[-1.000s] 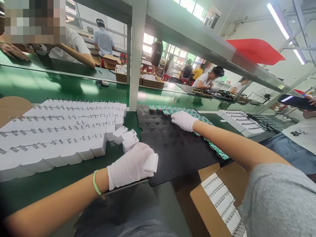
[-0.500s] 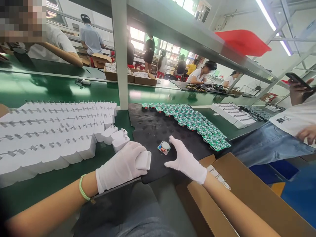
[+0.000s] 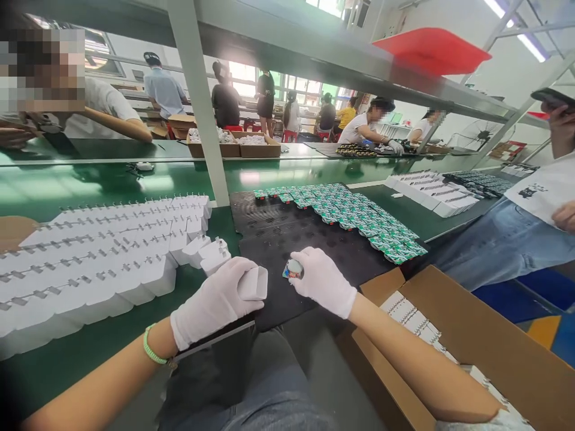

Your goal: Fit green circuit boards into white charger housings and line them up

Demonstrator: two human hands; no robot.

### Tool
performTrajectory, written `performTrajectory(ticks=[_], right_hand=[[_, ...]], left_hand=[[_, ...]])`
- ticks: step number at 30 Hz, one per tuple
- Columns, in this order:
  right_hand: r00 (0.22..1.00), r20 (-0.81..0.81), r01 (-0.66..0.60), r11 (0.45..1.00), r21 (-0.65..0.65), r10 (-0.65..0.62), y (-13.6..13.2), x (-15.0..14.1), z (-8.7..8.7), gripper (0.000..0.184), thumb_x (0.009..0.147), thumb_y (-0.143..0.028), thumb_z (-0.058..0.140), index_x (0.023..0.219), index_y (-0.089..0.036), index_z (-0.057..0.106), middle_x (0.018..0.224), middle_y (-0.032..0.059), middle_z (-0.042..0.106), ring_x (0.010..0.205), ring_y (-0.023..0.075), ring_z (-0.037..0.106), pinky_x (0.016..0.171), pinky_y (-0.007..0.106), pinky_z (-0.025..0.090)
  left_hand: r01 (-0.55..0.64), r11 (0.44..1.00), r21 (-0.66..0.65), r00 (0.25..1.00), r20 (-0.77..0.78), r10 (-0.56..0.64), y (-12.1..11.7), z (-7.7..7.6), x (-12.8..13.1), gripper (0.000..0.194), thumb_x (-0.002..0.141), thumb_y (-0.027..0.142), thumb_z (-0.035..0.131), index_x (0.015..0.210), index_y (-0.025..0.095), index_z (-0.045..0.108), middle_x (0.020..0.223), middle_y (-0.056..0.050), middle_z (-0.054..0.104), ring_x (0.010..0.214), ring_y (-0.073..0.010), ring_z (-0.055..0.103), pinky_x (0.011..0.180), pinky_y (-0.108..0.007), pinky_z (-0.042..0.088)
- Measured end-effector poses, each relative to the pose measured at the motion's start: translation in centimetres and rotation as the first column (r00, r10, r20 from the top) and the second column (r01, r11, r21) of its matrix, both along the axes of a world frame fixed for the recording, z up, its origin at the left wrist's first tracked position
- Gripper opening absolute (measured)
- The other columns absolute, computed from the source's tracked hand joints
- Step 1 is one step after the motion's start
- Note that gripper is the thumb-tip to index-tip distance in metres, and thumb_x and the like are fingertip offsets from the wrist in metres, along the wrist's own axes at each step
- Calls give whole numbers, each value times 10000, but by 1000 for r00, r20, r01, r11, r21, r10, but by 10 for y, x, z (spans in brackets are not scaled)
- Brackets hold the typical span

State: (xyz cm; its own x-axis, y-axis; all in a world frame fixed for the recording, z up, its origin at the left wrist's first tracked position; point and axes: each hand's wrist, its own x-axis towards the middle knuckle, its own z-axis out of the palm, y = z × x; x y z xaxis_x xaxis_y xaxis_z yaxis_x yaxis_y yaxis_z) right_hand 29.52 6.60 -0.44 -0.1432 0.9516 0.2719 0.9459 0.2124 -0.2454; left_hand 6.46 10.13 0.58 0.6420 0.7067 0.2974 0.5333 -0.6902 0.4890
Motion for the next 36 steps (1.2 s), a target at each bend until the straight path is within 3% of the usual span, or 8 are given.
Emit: performTrajectory(ticks=[6, 8, 12, 17, 21, 24, 29, 36], right_hand=[[968, -60, -245, 970, -16, 243, -9, 13, 6, 657, 729, 42, 365, 1289, -243, 558, 1378, 26, 541, 1283, 175, 475, 1094, 355, 392], [970, -80, -232, 973, -3, 231, -12, 14, 6, 628, 754, 13, 380, 1327, -202, 518, 1364, 72, 547, 1256, 197, 504, 1068, 385, 421], [976, -101, -191, 981, 14, 192, -11, 5, 1, 591, 731, -162, 666, 1303, -156, 520, 1180, 128, 646, 1090, 280, 596, 925, 445, 513], [977, -141, -154, 986, 69, 162, -10, -13, 2, 375, 695, -91, 661, 1061, -172, 645, 995, 102, 693, 912, 262, 638, 835, 417, 522], [943, -290, -132, 983, 125, 163, -32, -23, 20, 423, 695, -114, 624, 1110, -194, 612, 1049, 74, 692, 856, 208, 663, 783, 342, 548], [848, -423, -230, 942, 246, 318, -52, -32, 41, 456, 691, -115, 606, 1139, -203, 587, 1081, 59, 668, 932, 189, 646, 828, 320, 537], [838, -288, -395, 880, 264, 463, -65, -49, 67, 438, 687, -76, 598, 1105, -202, 575, 997, 41, 646, 837, 145, 617, 685, 236, 517], [762, -162, -584, 774, 246, 627, -61, -59, 71, 157, 802, -87, 547, 934, -169, 573, 937, 75, 653, 821, 174, 601, 672, 273, 494]], left_hand=[[-15, 1000, -17, 999, 41, 16, 0, -1, 1, 434, 633, 233, 773, 993, 166, 538, 989, -54, 588, 900, -220, 573, 822, -368, 497], [-26, 999, -29, 999, 37, 27, -1, 0, 2, 434, 626, 230, 775, 987, 162, 544, 988, -56, 593, 905, -224, 577, 824, -368, 497], [-46, 998, -45, 998, 39, 48, -3, 6, 2, 420, 629, 225, 770, 982, 162, 551, 975, -49, 600, 885, -215, 585, 820, -361, 497], [-115, 986, -122, 988, 90, 126, -20, 11, -4, 472, 642, 235, 759, 1061, 204, 544, 1045, -27, 622, 950, -208, 604, 876, -344, 498], [-268, 912, -311, 946, 94, 311, -47, 7, -16, 560, 629, 213, 747, 1139, 257, 520, 1083, 5, 640, 962, -194, 628, 913, -341, 500], [-323, 877, -356, 920, 99, 379, -63, 5, -26, 582, 600, 203, 759, 1125, 288, 522, 1088, 29, 649, 966, -190, 635, 903, -336, 507], [-275, 915, -296, 935, 138, 326, -74, 14, -35, 592, 577, 214, 795, 1098, 323, 538, 1056, 65, 675, 956, -171, 648, 852, -283, 521], [-306, 950, -67, 940, 140, 313, -81, 18, -39, 560, 571, 267, 829, 1062, 302, 561, 962, 59, 689, 805, -147, 667, 702, -228, 543]])
